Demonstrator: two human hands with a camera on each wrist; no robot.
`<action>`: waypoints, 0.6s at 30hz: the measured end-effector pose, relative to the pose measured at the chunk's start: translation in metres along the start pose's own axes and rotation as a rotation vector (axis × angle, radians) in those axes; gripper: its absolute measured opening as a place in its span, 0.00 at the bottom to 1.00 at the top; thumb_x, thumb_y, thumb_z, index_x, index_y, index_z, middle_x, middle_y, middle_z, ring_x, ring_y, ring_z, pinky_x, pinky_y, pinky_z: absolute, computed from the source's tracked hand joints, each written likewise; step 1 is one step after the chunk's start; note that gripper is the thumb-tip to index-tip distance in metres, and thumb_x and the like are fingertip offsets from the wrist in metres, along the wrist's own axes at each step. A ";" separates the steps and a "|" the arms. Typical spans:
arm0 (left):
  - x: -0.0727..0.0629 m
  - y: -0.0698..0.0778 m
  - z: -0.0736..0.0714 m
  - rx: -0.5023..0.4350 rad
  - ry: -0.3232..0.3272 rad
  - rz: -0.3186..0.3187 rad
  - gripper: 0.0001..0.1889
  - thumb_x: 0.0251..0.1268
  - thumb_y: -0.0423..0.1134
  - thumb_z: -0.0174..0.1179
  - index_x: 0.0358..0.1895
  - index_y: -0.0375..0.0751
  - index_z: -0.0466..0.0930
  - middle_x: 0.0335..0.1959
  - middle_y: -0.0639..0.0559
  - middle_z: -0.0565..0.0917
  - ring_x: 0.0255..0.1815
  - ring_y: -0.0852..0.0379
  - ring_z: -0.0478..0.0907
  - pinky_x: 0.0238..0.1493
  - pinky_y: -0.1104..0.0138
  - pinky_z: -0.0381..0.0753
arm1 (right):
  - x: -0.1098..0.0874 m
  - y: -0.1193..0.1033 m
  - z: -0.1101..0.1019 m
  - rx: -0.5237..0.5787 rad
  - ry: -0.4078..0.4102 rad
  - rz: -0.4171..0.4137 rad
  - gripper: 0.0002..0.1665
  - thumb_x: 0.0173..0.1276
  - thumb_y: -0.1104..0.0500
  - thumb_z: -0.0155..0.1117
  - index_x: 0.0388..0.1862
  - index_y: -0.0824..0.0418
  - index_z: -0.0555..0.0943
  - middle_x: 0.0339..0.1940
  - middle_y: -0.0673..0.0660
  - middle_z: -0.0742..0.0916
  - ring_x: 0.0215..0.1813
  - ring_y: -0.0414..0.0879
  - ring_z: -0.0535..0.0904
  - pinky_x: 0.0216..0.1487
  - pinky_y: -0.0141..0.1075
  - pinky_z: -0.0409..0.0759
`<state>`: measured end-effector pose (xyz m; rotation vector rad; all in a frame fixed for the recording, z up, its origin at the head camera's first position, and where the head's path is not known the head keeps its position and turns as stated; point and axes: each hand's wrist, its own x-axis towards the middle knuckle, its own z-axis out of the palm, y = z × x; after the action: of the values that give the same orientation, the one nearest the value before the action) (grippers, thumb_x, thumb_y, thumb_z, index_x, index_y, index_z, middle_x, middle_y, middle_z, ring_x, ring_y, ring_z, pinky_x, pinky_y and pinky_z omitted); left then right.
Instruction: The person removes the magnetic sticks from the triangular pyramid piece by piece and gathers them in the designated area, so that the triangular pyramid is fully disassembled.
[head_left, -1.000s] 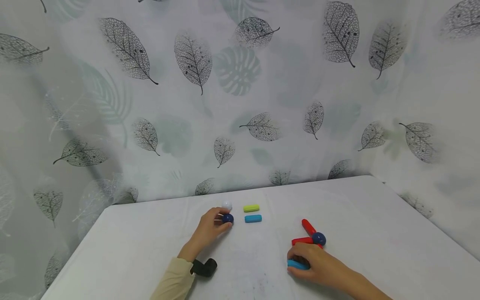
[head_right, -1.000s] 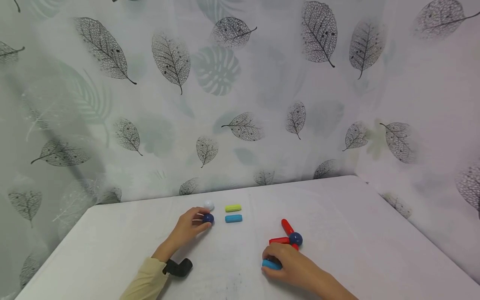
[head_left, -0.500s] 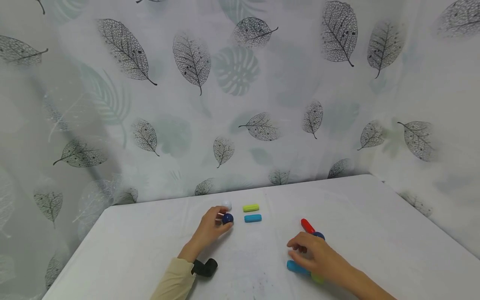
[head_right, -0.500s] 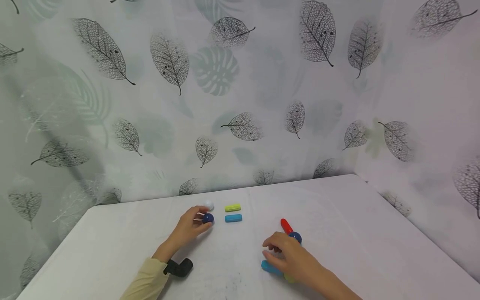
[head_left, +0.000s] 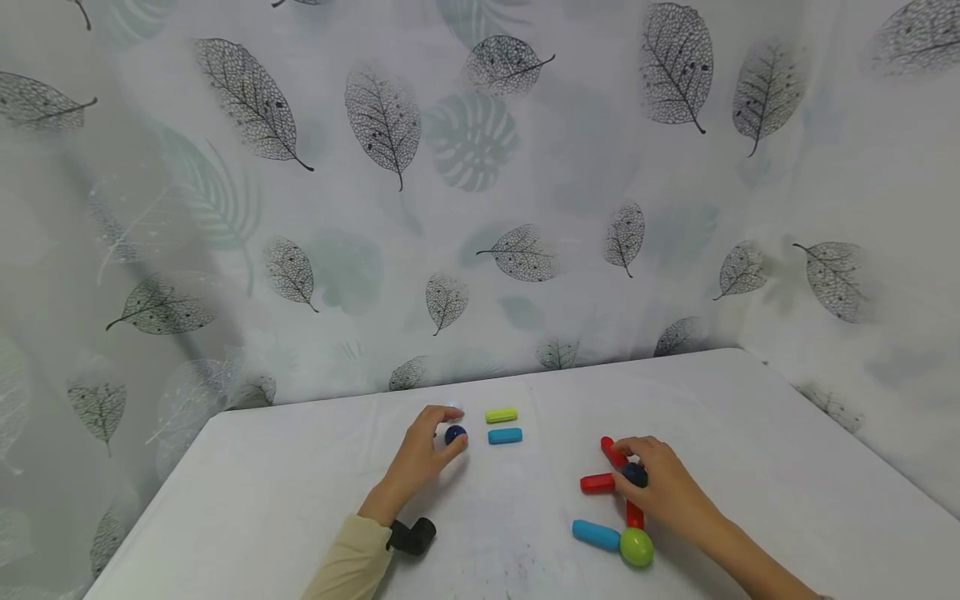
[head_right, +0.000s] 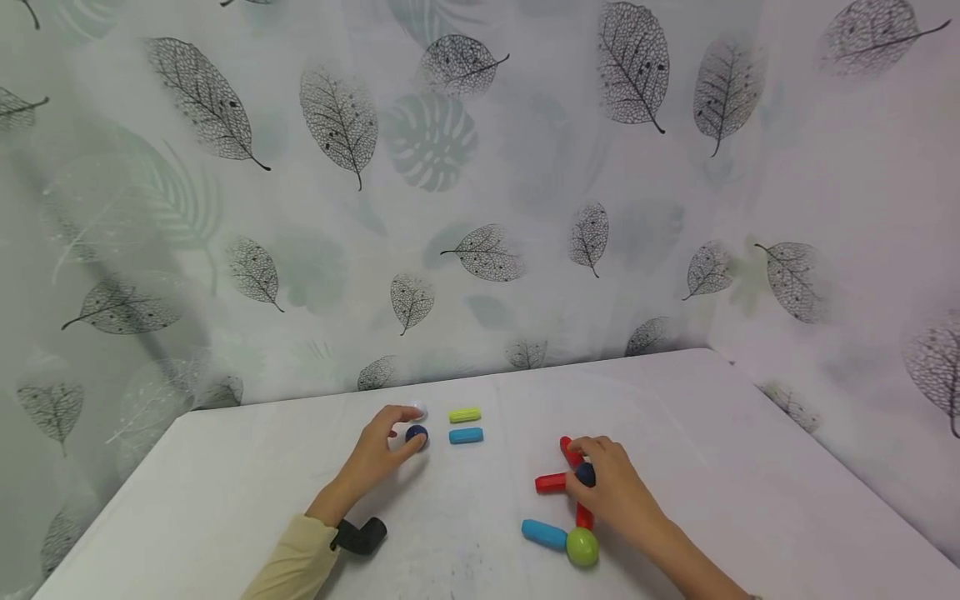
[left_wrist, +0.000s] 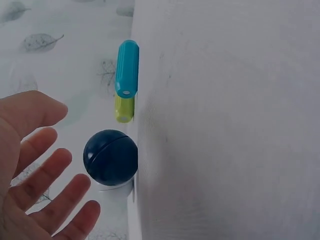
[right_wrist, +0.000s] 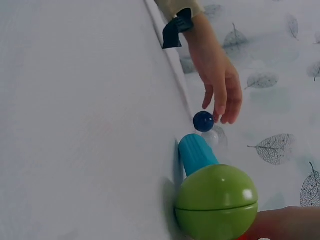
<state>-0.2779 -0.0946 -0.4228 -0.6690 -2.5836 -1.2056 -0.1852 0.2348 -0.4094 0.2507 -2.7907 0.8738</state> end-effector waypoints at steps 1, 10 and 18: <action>0.000 0.001 0.000 0.005 0.003 0.007 0.17 0.64 0.34 0.64 0.55 0.40 0.76 0.54 0.45 0.77 0.58 0.46 0.74 0.57 0.49 0.76 | 0.001 0.001 0.000 0.009 -0.011 0.002 0.20 0.58 0.62 0.71 0.50 0.64 0.79 0.49 0.61 0.81 0.51 0.56 0.74 0.51 0.53 0.80; 0.000 0.011 0.004 0.041 -0.008 0.104 0.14 0.63 0.34 0.64 0.52 0.41 0.79 0.51 0.49 0.79 0.56 0.50 0.76 0.60 0.54 0.74 | 0.003 0.002 0.000 0.054 -0.040 0.063 0.19 0.59 0.63 0.70 0.49 0.67 0.79 0.43 0.57 0.84 0.41 0.46 0.76 0.45 0.43 0.82; -0.003 0.023 0.006 -0.021 -0.082 0.184 0.13 0.64 0.31 0.62 0.52 0.38 0.78 0.50 0.47 0.79 0.55 0.45 0.76 0.61 0.52 0.73 | 0.002 0.004 0.000 0.136 -0.126 -0.034 0.17 0.58 0.64 0.69 0.48 0.64 0.80 0.44 0.55 0.84 0.42 0.46 0.76 0.42 0.33 0.81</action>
<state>-0.2645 -0.0779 -0.4127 -0.9569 -2.5110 -1.1712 -0.1879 0.2379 -0.4106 0.3862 -2.8345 1.0763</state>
